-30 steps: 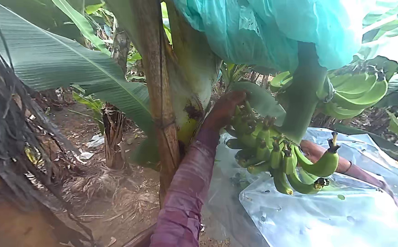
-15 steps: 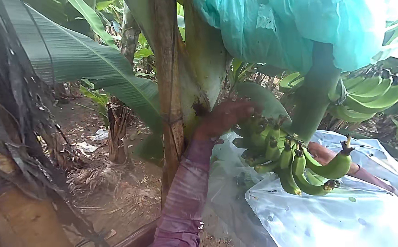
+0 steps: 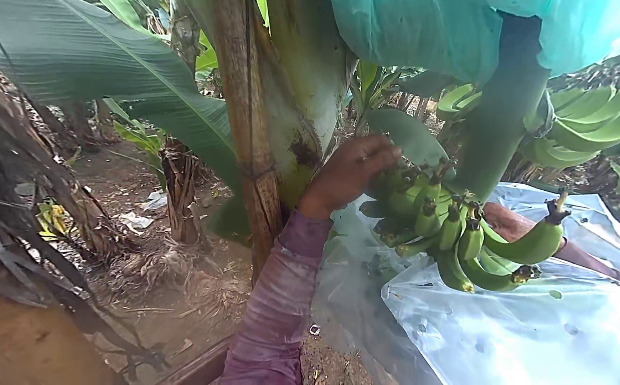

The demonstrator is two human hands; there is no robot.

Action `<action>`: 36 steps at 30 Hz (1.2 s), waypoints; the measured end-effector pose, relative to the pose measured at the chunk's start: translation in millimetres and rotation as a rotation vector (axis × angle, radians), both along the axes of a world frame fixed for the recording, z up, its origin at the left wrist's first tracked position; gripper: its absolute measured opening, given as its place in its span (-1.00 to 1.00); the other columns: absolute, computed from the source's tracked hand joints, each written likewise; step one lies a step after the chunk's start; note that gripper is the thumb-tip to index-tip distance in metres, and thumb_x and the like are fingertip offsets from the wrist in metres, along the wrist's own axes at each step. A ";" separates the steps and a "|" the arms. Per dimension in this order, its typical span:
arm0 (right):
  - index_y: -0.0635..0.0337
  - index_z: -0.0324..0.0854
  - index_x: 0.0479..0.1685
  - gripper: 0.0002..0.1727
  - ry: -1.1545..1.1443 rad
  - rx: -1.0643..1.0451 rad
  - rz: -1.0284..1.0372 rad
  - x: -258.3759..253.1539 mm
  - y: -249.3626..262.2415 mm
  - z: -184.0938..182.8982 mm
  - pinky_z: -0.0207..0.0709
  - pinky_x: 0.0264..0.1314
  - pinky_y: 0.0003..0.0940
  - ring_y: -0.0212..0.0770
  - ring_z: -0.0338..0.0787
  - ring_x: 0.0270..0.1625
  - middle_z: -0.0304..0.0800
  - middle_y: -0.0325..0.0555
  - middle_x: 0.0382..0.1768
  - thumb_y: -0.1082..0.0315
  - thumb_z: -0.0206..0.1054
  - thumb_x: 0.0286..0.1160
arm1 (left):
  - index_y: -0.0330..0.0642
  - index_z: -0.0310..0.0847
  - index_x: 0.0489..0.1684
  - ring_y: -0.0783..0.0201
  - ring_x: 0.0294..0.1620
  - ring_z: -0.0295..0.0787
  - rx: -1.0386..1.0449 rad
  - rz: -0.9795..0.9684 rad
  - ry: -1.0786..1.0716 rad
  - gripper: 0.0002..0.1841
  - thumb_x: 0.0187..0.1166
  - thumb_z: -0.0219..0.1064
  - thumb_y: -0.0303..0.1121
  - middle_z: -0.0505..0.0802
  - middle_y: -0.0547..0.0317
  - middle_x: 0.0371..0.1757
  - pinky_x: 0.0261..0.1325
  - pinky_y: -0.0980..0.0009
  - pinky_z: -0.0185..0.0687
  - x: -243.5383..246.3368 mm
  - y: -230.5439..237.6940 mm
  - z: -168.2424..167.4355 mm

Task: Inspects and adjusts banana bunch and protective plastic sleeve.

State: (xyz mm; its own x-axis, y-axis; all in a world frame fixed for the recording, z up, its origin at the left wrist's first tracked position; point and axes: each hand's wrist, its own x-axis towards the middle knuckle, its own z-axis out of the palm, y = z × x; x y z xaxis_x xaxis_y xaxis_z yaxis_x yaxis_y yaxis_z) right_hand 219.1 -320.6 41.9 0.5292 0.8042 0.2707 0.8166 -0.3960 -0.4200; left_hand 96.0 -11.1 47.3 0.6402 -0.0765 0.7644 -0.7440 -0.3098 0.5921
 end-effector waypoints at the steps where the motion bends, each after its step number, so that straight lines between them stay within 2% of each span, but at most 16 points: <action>1: 0.46 0.62 0.08 -0.66 0.009 0.002 0.008 2.5 -1.1 -0.9 0.38 0.13 -0.75 -0.71 0.55 -0.06 0.73 -0.16 -0.11 0.37 0.38 0.43 | -0.23 0.65 -0.30 0.46 -0.35 0.64 0.017 0.028 0.023 -0.73 0.80 0.14 -0.31 0.71 0.25 -0.41 -0.19 0.49 0.59 2.3 -1.0 2.0; 4: 0.19 0.65 0.07 -0.62 -0.033 0.030 0.158 34.9 -17.5 -11.9 0.48 0.13 -0.84 -0.87 0.63 -0.04 0.76 -0.48 -0.16 0.13 0.42 0.40 | -0.22 0.67 -0.24 0.46 -0.35 0.62 -0.032 0.022 0.008 -0.75 0.77 0.19 -0.28 0.71 0.27 -0.40 -0.19 0.48 0.56 7.2 0.0 2.5; 6: 0.25 0.65 0.06 -0.62 -0.023 0.031 0.163 33.6 -15.7 -9.8 0.48 0.12 -0.84 -0.86 0.61 -0.06 0.75 -0.44 -0.17 0.18 0.42 0.38 | -0.29 0.69 0.05 0.42 -0.03 0.74 -0.075 -0.126 -0.081 -0.71 0.79 0.15 -0.25 0.82 0.21 -0.09 0.15 0.41 0.68 0.1 7.2 1.0; 8: 0.26 0.65 0.08 -0.65 0.015 -0.006 0.147 32.5 -11.1 -7.6 0.45 0.17 -0.81 -0.84 0.59 -0.02 0.74 -0.42 -0.12 0.24 0.41 0.41 | -0.36 0.64 0.31 0.34 0.31 0.71 0.005 -0.274 -0.150 -0.49 0.83 0.05 -0.06 0.82 0.10 0.25 0.45 0.30 0.60 -12.8 15.7 0.1; 10: 0.23 0.66 0.06 -0.67 0.006 -0.004 0.173 33.9 -11.3 -6.7 0.44 0.17 -0.83 -0.86 0.59 -0.02 0.74 -0.48 -0.13 0.23 0.40 0.41 | -0.39 0.70 0.24 0.46 0.18 0.74 0.106 -0.249 -0.182 -0.55 0.81 0.12 -0.14 0.84 0.13 0.21 0.28 0.45 0.68 -22.6 15.6 0.7; 13: 0.22 0.66 0.02 -0.63 -0.038 0.007 0.216 45.1 -19.3 -12.4 0.47 0.12 -0.83 -0.86 0.61 -0.05 0.75 -0.46 -0.18 0.14 0.40 0.40 | -0.32 0.75 -0.05 0.61 -0.11 0.73 0.016 -0.162 -0.180 -0.80 0.74 0.20 -0.43 0.85 0.32 -0.12 0.03 0.60 0.68 -22.3 6.0 -4.3; 18: 0.32 0.64 -0.02 -0.66 -0.076 -0.016 0.172 33.9 -15.4 -7.7 0.46 0.07 -0.80 -0.80 0.61 -0.10 0.72 -0.34 -0.22 0.23 0.37 0.38 | -0.24 0.73 -0.20 0.53 -0.35 0.63 0.016 -0.028 -0.069 -0.77 0.78 0.18 -0.34 0.75 0.33 -0.37 -0.19 0.55 0.58 -10.6 -7.5 1.1; 19: 0.34 0.64 -0.01 -0.69 -0.050 -0.019 0.160 26.3 -12.4 -4.3 0.46 0.07 -0.78 -0.78 0.60 -0.11 0.72 -0.32 -0.22 0.28 0.36 0.39 | -0.22 0.74 -0.19 0.55 -0.32 0.64 0.020 -0.049 -0.079 -0.76 0.78 0.17 -0.33 0.77 0.35 -0.34 -0.16 0.57 0.60 -12.0 -7.0 4.2; 21: 0.32 0.65 -0.04 -0.73 -0.026 -0.012 0.164 17.7 -9.6 -0.4 0.46 0.05 -0.81 -0.80 0.60 -0.13 0.73 -0.36 -0.25 0.30 0.37 0.41 | -0.26 0.75 0.02 0.52 -0.01 0.74 0.018 -0.249 -0.120 -0.68 0.81 0.13 -0.22 0.86 0.30 -0.05 0.15 0.48 0.68 -14.7 2.3 8.0; 23: 0.25 0.67 -0.05 -0.70 -0.034 0.004 0.202 29.1 -12.9 -6.4 0.47 0.09 -0.80 -0.82 0.61 -0.10 0.74 -0.42 -0.24 0.21 0.36 0.41 | -0.29 0.69 0.30 0.46 0.25 0.70 0.102 -0.431 -0.126 -0.40 0.70 0.20 0.12 0.82 0.23 0.25 0.35 0.41 0.63 -17.3 14.4 9.4; 25: 0.21 0.68 -0.08 -0.70 -0.045 0.025 0.226 36.9 -14.4 -11.3 0.49 0.08 -0.77 -0.81 0.63 -0.10 0.75 -0.45 -0.25 0.15 0.36 0.42 | -0.37 0.69 0.23 0.48 0.12 0.74 0.164 -0.424 -0.130 -0.47 0.63 0.35 -0.01 0.83 0.19 0.15 0.21 0.48 0.70 -23.1 14.7 9.9; 27: 0.21 0.68 -0.06 -0.72 -0.025 0.017 0.225 34.5 -12.7 -10.0 0.50 0.08 -0.77 -0.81 0.64 -0.09 0.75 -0.44 -0.24 0.19 0.36 0.43 | -0.32 0.74 -0.02 0.59 -0.15 0.70 0.136 -0.338 -0.133 -0.75 0.66 0.33 -0.28 0.83 0.30 -0.10 -0.09 0.61 0.66 -30.6 7.0 8.8; 29: 0.19 0.68 -0.07 -0.76 -0.007 0.007 0.215 31.6 -11.8 -8.4 0.52 0.05 -0.78 -0.81 0.64 -0.13 0.75 -0.45 -0.26 0.23 0.36 0.43 | -0.25 0.74 -0.16 0.65 -0.30 0.67 0.076 -0.287 -0.116 -0.87 0.68 0.27 -0.44 0.80 0.42 -0.31 -0.19 0.66 0.63 -34.9 0.0 8.6; 33: 0.18 0.68 -0.13 -0.79 -0.029 0.011 0.224 32.7 -12.8 -7.7 0.51 0.01 -0.80 -0.83 0.63 -0.16 0.73 -0.48 -0.30 0.24 0.36 0.40 | -0.18 0.74 -0.36 0.58 -0.49 0.67 0.017 -0.145 0.028 -0.79 0.70 0.22 -0.44 0.77 0.37 -0.49 -0.41 0.63 0.64 -42.9 -13.3 10.2; 34: 0.16 0.69 -0.14 -0.78 -0.016 0.014 0.217 33.4 -13.0 -8.1 0.50 0.00 -0.79 -0.81 0.63 -0.17 0.72 -0.48 -0.31 0.23 0.36 0.39 | -0.17 0.69 -0.42 0.50 -0.61 0.57 0.027 -0.059 0.082 -0.74 0.72 0.21 -0.38 0.71 0.29 -0.55 -0.58 0.60 0.51 -43.6 -19.2 8.2; 36: 0.13 0.69 -0.21 -0.80 -0.017 0.029 0.201 33.7 -12.6 -8.4 0.50 -0.07 -0.78 -0.81 0.62 -0.23 0.71 -0.50 -0.36 0.20 0.39 0.37 | -0.16 0.64 -0.41 0.41 -0.66 0.47 0.047 0.029 0.168 -0.74 0.74 0.18 -0.33 0.63 0.21 -0.56 -0.66 0.52 0.34 -37.5 -26.3 4.5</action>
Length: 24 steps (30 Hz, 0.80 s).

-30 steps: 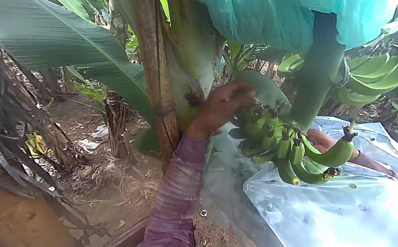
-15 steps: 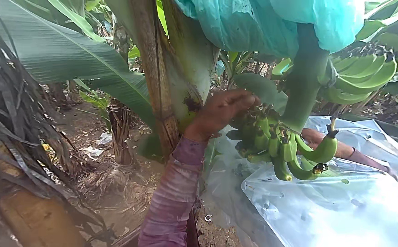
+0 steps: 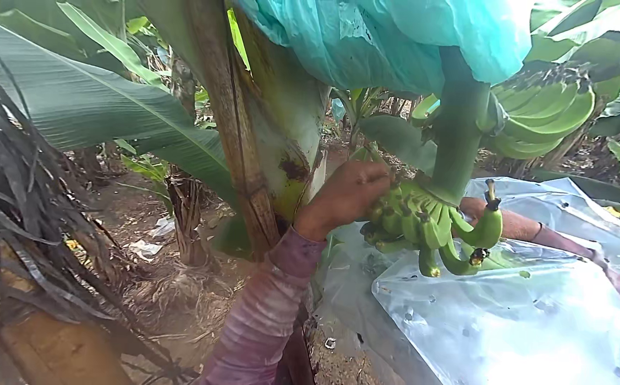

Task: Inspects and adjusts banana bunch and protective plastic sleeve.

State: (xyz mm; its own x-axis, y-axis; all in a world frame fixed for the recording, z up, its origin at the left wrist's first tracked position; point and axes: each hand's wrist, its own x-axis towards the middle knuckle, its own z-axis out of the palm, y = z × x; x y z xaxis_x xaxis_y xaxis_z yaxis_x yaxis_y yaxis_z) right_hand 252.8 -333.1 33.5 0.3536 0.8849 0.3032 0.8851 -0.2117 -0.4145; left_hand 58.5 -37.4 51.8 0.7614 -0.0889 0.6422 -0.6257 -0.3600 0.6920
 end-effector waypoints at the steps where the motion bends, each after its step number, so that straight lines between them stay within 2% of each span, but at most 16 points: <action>1: 0.15 0.70 -0.20 -0.79 -0.003 0.001 0.002 -2.2 0.3 1.2 0.51 -0.07 -0.76 -0.79 0.63 -0.23 0.72 -0.47 -0.36 0.20 0.39 0.36 | -0.15 0.65 -0.35 0.43 -0.63 0.49 -0.021 -0.004 -0.003 -0.76 0.76 0.19 -0.31 0.65 0.23 -0.54 -0.61 0.54 0.38 2.1 1.1 0.4; 3: 0.21 0.69 -0.25 -0.80 -0.035 0.027 -0.018 -20.7 4.8 7.4 0.49 -0.13 -0.77 -0.78 0.61 -0.27 0.71 -0.42 -0.40 0.25 0.39 0.31 | -0.15 0.67 -0.21 0.54 -0.42 0.62 -0.109 -0.095 -0.097 -0.84 0.75 0.21 -0.35 0.73 0.36 -0.40 -0.31 0.59 0.59 5.5 8.7 8.9; 4: 0.27 0.68 -0.27 -0.83 -0.027 0.002 -0.078 -39.1 8.7 16.2 0.46 -0.15 -0.75 -0.74 0.60 -0.29 0.70 -0.35 -0.41 0.34 0.39 0.30 | -0.18 0.67 -0.07 0.53 -0.24 0.72 -0.137 -0.186 -0.163 -0.86 0.75 0.20 -0.37 0.79 0.35 -0.24 -0.10 0.55 0.70 6.3 14.3 12.6; 6: 0.41 0.67 -0.02 -0.83 0.083 -0.160 -0.284 -93.2 23.4 50.2 0.43 0.01 -0.64 -0.56 0.59 -0.20 0.74 -0.13 -0.24 0.54 0.38 0.49 | -0.27 0.67 0.24 0.39 0.16 0.75 -0.061 -0.324 -0.272 -0.67 0.75 0.18 -0.25 0.83 0.19 0.15 0.27 0.40 0.69 -0.1 21.5 16.6; 8: 0.42 0.64 0.07 -0.79 0.098 -0.194 -0.321 -111.6 29.9 61.6 0.43 0.00 -0.64 -0.53 0.59 -0.19 0.73 -0.08 -0.19 0.59 0.35 0.51 | -0.34 0.72 0.24 0.33 0.25 0.76 0.055 -0.320 -0.306 -0.59 0.75 0.20 -0.16 0.85 0.10 0.22 0.33 0.37 0.71 -15.2 17.3 19.0; 10: 0.43 0.65 0.02 -0.83 0.131 -0.165 -0.291 -109.0 27.4 59.5 0.44 -0.02 -0.58 -0.48 0.58 -0.22 0.71 -0.07 -0.24 0.56 0.37 0.53 | -0.33 0.77 0.05 0.43 0.02 0.81 0.108 -0.276 -0.298 -0.70 0.75 0.23 -0.27 0.89 0.18 0.00 0.12 0.47 0.77 -20.8 9.1 19.5; 11: 0.37 0.68 -0.06 -0.84 0.108 -0.101 -0.196 -85.9 19.1 45.2 0.48 -0.07 -0.60 -0.52 0.60 -0.25 0.71 -0.15 -0.30 0.46 0.42 0.49 | -0.30 0.77 -0.01 0.49 -0.11 0.80 0.129 -0.250 -0.287 -0.75 0.74 0.23 -0.32 0.87 0.24 -0.12 0.01 0.53 0.77 -20.1 5.7 19.4; 12: 0.17 0.71 -0.15 -0.79 0.021 -0.008 -0.082 -48.9 10.4 21.5 0.55 -0.16 -0.70 -0.67 0.66 -0.29 0.76 -0.37 -0.38 0.24 0.44 0.36 | -0.28 0.75 -0.05 0.54 -0.22 0.76 0.153 -0.214 -0.278 -0.78 0.74 0.23 -0.34 0.85 0.29 -0.21 -0.12 0.59 0.73 -17.8 3.0 18.3; 13: 0.05 0.73 -0.15 -0.71 -0.018 0.057 -0.011 -24.2 5.8 6.0 0.57 -0.20 -0.70 -0.73 0.68 -0.29 0.77 -0.48 -0.39 0.06 0.44 0.33 | -0.28 0.76 -0.08 0.55 -0.33 0.72 0.178 -0.163 -0.268 -0.80 0.74 0.23 -0.37 0.83 0.29 -0.29 -0.25 0.62 0.69 -14.9 0.4 16.8; 15: -0.03 0.73 -0.13 -0.62 -0.050 0.084 -0.008 -14.3 3.8 1.0 0.56 -0.23 -0.65 -0.73 0.67 -0.30 0.75 -0.55 -0.39 -0.10 0.44 0.29 | -0.24 0.78 -0.11 0.52 -0.51 0.64 0.203 -0.035 -0.222 -0.80 0.74 0.23 -0.37 0.79 0.27 -0.40 -0.48 0.61 0.60 -8.5 -4.5 13.7; 16: -0.05 0.72 -0.15 -0.63 -0.058 0.086 -0.033 -16.9 4.3 2.4 0.54 -0.26 -0.65 -0.74 0.64 -0.33 0.72 -0.56 -0.41 -0.11 0.44 0.27 | -0.23 0.78 -0.06 0.51 -0.50 0.63 0.192 -0.011 -0.194 -0.79 0.76 0.21 -0.36 0.79 0.28 -0.37 -0.46 0.61 0.57 -8.4 -3.4 14.6; 18: -0.05 0.72 -0.17 -0.63 -0.065 0.094 -0.056 -17.2 4.8 1.7 0.53 -0.29 -0.64 -0.72 0.63 -0.37 0.72 -0.54 -0.43 -0.10 0.45 0.24 | -0.26 0.72 0.10 0.50 -0.30 0.72 0.120 -0.058 -0.220 -0.76 0.79 0.17 -0.34 0.84 0.24 -0.17 -0.25 0.59 0.68 -14.9 5.6 17.3; 20: -0.05 0.74 -0.16 -0.59 -0.065 0.099 -0.055 -14.9 4.6 0.0 0.54 -0.30 -0.61 -0.71 0.64 -0.37 0.72 -0.54 -0.44 -0.15 0.45 0.24 | -0.24 0.64 0.32 0.46 0.06 0.73 0.139 -0.077 -0.329 -0.56 0.80 0.14 -0.07 0.79 0.24 0.17 0.08 0.52 0.71 -24.3 16.4 12.8; 21: -0.04 0.73 -0.15 -0.58 -0.062 0.089 -0.049 -13.1 4.5 -0.5 0.54 -0.30 -0.60 -0.70 0.63 -0.37 0.71 -0.54 -0.45 -0.15 0.45 0.23 | -0.25 0.65 0.36 0.34 0.35 0.67 0.195 -0.057 -0.394 -0.46 0.78 0.11 0.05 0.73 0.16 0.39 0.36 0.35 0.66 -26.3 20.0 7.3; 22: -0.04 0.72 -0.16 -0.58 -0.055 0.079 -0.041 -10.9 4.3 -1.2 0.54 -0.31 -0.61 -0.70 0.64 -0.38 0.71 -0.54 -0.46 -0.16 0.45 0.24 | -0.22 0.70 0.32 0.23 0.53 0.55 0.254 -0.023 -0.455 -0.45 0.77 0.11 0.09 0.66 0.10 0.51 0.52 0.22 0.57 -26.3 20.5 -0.8; 24: -0.06 0.71 -0.15 -0.58 -0.045 0.072 -0.013 -5.8 3.8 -3.1 0.56 -0.31 -0.61 -0.69 0.66 -0.37 0.73 -0.54 -0.45 -0.18 0.45 0.28 | -0.08 0.82 0.19 0.08 0.70 0.37 0.311 0.064 -0.574 -0.54 0.77 0.14 0.06 0.64 0.09 0.56 0.71 0.04 0.35 -26.4 13.7 -19.2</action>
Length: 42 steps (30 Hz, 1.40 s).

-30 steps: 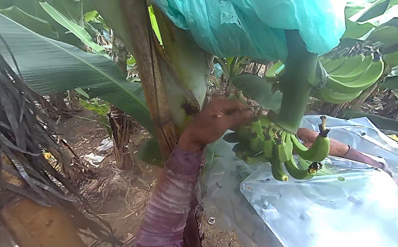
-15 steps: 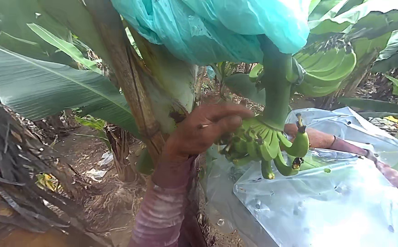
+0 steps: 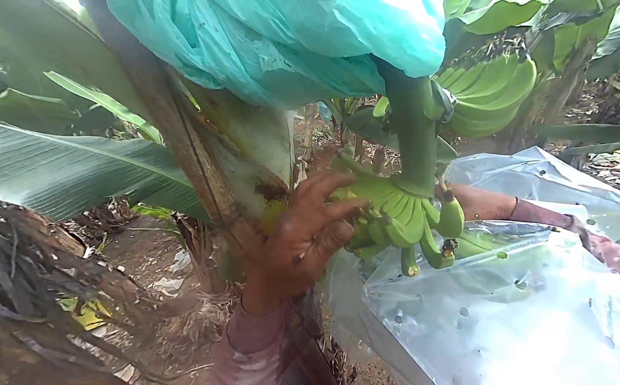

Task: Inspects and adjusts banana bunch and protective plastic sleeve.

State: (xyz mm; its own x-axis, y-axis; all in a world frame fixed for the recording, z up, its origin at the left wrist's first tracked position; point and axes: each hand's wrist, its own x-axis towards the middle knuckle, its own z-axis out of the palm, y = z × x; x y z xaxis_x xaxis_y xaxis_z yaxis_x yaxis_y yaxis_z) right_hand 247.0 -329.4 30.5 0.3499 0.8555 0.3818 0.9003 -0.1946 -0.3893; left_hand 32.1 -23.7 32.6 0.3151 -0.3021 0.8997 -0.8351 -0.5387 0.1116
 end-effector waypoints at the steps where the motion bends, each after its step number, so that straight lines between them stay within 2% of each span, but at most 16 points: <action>1: -0.07 0.72 -0.14 -0.58 0.007 -0.002 0.010 -0.3 0.1 -0.1 0.56 -0.30 -0.62 -0.70 0.67 -0.36 0.74 -0.55 -0.44 -0.19 0.45 0.29 | -0.01 0.83 0.17 0.07 0.74 0.29 0.006 0.038 -0.038 -0.57 0.78 0.14 0.04 0.64 0.15 0.55 0.76 0.01 0.24 -1.6 -4.8 -7.0; 4: -0.06 0.70 -0.21 -0.61 0.023 -0.012 -0.026 -14.5 1.8 4.7 0.52 -0.32 -0.64 -0.70 0.64 -0.39 0.70 -0.55 -0.48 -0.16 0.44 0.27 | 0.01 0.75 0.25 0.27 0.67 0.37 0.019 0.109 -0.079 -0.60 0.79 0.14 0.04 0.72 0.33 0.45 0.73 0.14 0.19 -4.3 -15.0 -18.7; 6: -0.08 0.72 -0.19 -0.59 -0.008 0.005 -0.022 -13.4 1.6 3.8 0.54 -0.32 -0.63 -0.71 0.64 -0.39 0.71 -0.56 -0.47 -0.19 0.45 0.26 | -0.03 0.71 0.30 0.34 0.56 0.45 0.039 0.137 -0.093 -0.64 0.79 0.18 -0.06 0.75 0.34 0.37 0.64 0.25 0.28 -3.1 -14.9 -17.2; 8: -0.07 0.74 -0.13 -0.54 -0.061 0.055 0.016 -9.4 2.9 0.8 0.55 -0.28 -0.63 -0.72 0.65 -0.35 0.74 -0.57 -0.42 -0.23 0.43 0.26 | -0.08 0.75 0.31 0.31 0.50 0.52 0.052 0.156 -0.081 -0.65 0.79 0.19 -0.14 0.80 0.28 0.32 0.59 0.21 0.30 0.3 -15.0 -9.1; 14: -0.06 0.74 -0.05 -0.55 -0.084 0.075 0.059 -6.4 2.5 0.8 0.55 -0.20 -0.62 -0.73 0.66 -0.27 0.77 -0.55 -0.33 -0.20 0.40 0.35 | 0.00 0.88 -0.01 0.35 0.39 0.65 0.101 0.066 -0.086 -0.80 0.69 0.32 -0.23 0.92 0.40 -0.01 0.76 -0.12 -0.02 -0.5 -38.3 13.9; 17: -0.04 0.73 -0.03 -0.56 -0.056 0.022 0.047 -13.6 2.4 7.8 0.53 -0.16 -0.66 -0.76 0.65 -0.24 0.76 -0.56 -0.32 -0.17 0.40 0.36 | -0.04 0.88 -0.19 0.47 0.08 0.73 0.065 0.073 -0.054 -0.86 0.64 0.36 -0.31 0.87 0.41 -0.22 0.75 -0.21 -0.02 -4.8 -48.7 9.5; 20: 0.09 0.73 -0.01 -0.56 -0.002 -0.041 -0.034 -24.4 3.4 15.3 0.60 -0.10 -0.40 -0.54 0.70 -0.21 0.77 -0.36 -0.30 -0.08 0.40 0.37 | -0.14 0.86 -0.26 0.50 -0.15 0.72 -0.019 0.223 -0.024 -0.76 0.70 0.29 -0.27 0.83 0.36 -0.36 0.73 -0.10 0.08 -3.0 -50.4 0.2; 22: 0.09 0.73 0.02 -0.52 0.008 -0.042 -0.065 -23.1 3.7 14.8 0.64 -0.06 -0.27 -0.45 0.74 -0.18 0.79 -0.31 -0.27 -0.10 0.41 0.34 | -0.16 0.83 -0.22 0.50 -0.12 0.74 -0.040 0.264 0.032 -0.72 0.75 0.22 -0.24 0.83 0.35 -0.35 0.74 -0.07 0.08 -3.3 -45.9 -1.0; 24: 0.08 0.73 0.06 -0.51 0.002 -0.027 -0.050 -20.1 4.0 14.4 0.64 -0.03 -0.28 -0.46 0.74 -0.16 0.80 -0.31 -0.24 -0.09 0.42 0.34 | -0.14 0.79 -0.12 0.46 0.06 0.73 -0.016 0.210 0.090 -0.70 0.80 0.16 -0.19 0.84 0.35 -0.22 0.75 -0.07 0.09 -8.0 -40.5 5.4; 28: 0.01 0.74 0.01 -0.54 -0.051 0.039 0.060 -6.6 2.9 7.5 0.59 -0.14 -0.57 -0.70 0.68 -0.24 0.77 -0.50 -0.31 -0.15 0.40 0.35 | -0.09 0.82 0.20 0.34 0.42 0.65 0.130 0.151 0.056 -0.66 0.71 0.23 -0.16 0.88 0.33 0.16 0.77 -0.22 0.01 -13.8 -42.9 17.0; 32: 0.07 0.75 -0.02 -0.55 0.000 -0.006 0.014 -16.4 3.6 10.3 0.62 -0.14 -0.46 -0.58 0.71 -0.25 0.80 -0.39 -0.32 -0.09 0.44 0.34 | 0.02 0.89 -0.04 0.26 0.38 0.71 0.246 0.251 -0.091 -0.83 0.63 0.36 -0.27 0.94 0.40 -0.08 0.75 -0.35 -0.18 -16.1 -73.4 18.4; 34: 0.16 0.71 0.07 -0.56 0.039 -0.065 -0.031 -27.9 4.3 17.8 0.61 -0.04 -0.32 -0.44 0.73 -0.18 0.79 -0.24 -0.25 0.02 0.47 0.38 | 0.03 0.89 -0.09 0.39 0.16 0.82 0.365 0.258 -0.060 -0.82 0.68 0.31 -0.28 0.93 0.42 -0.19 0.76 -0.25 0.04 -18.6 -91.5 18.5; 36: 0.21 0.69 0.18 -0.54 0.062 -0.088 -0.046 -32.1 4.1 20.5 0.62 0.04 -0.17 -0.31 0.76 -0.11 0.82 -0.11 -0.17 0.11 0.49 0.40 | 0.01 0.86 -0.10 0.45 -0.14 0.84 0.453 0.262 0.017 -0.78 0.73 0.25 -0.24 0.89 0.40 -0.32 0.60 0.00 0.41 -16.8 -101.5 19.2; 38: 0.22 0.69 0.18 -0.54 0.054 -0.074 -0.051 -31.7 4.6 21.2 0.62 0.03 -0.10 -0.25 0.76 -0.11 0.82 -0.07 -0.17 0.13 0.50 0.38 | -0.05 0.84 -0.16 0.41 -0.33 0.80 0.425 0.287 0.070 -0.80 0.67 0.26 -0.28 0.85 0.36 -0.43 0.19 0.16 0.66 -12.0 -102.2 24.5; 40: 0.23 0.70 0.16 -0.55 0.043 -0.064 -0.047 -29.6 4.1 21.1 0.62 0.03 -0.10 -0.26 0.76 -0.11 0.81 -0.08 -0.17 0.13 0.51 0.38 | -0.03 0.79 -0.17 0.45 -0.49 0.70 0.348 0.340 0.152 -0.81 0.67 0.24 -0.25 0.77 0.41 -0.53 -0.33 0.36 0.63 -10.0 -99.9 32.9; 42: 0.21 0.69 0.16 -0.55 0.049 -0.071 -0.053 -25.9 4.3 21.2 0.62 0.03 -0.05 -0.22 0.77 -0.10 0.81 -0.07 -0.17 0.11 0.51 0.39 | 0.01 0.76 -0.14 0.51 -0.59 0.60 0.273 0.374 0.249 -0.78 0.71 0.23 -0.14 0.71 0.45 -0.56 -0.55 0.46 0.51 -12.2 -94.0 41.7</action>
State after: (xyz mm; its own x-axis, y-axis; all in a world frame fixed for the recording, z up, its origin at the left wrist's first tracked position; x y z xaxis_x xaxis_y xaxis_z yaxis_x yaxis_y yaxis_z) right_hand 221.1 -325.1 51.6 0.4122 0.8595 0.3023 0.8681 -0.2699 -0.4165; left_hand 19.9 -117.7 74.3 0.6405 -0.3411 0.6880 -0.5463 -0.8320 0.0962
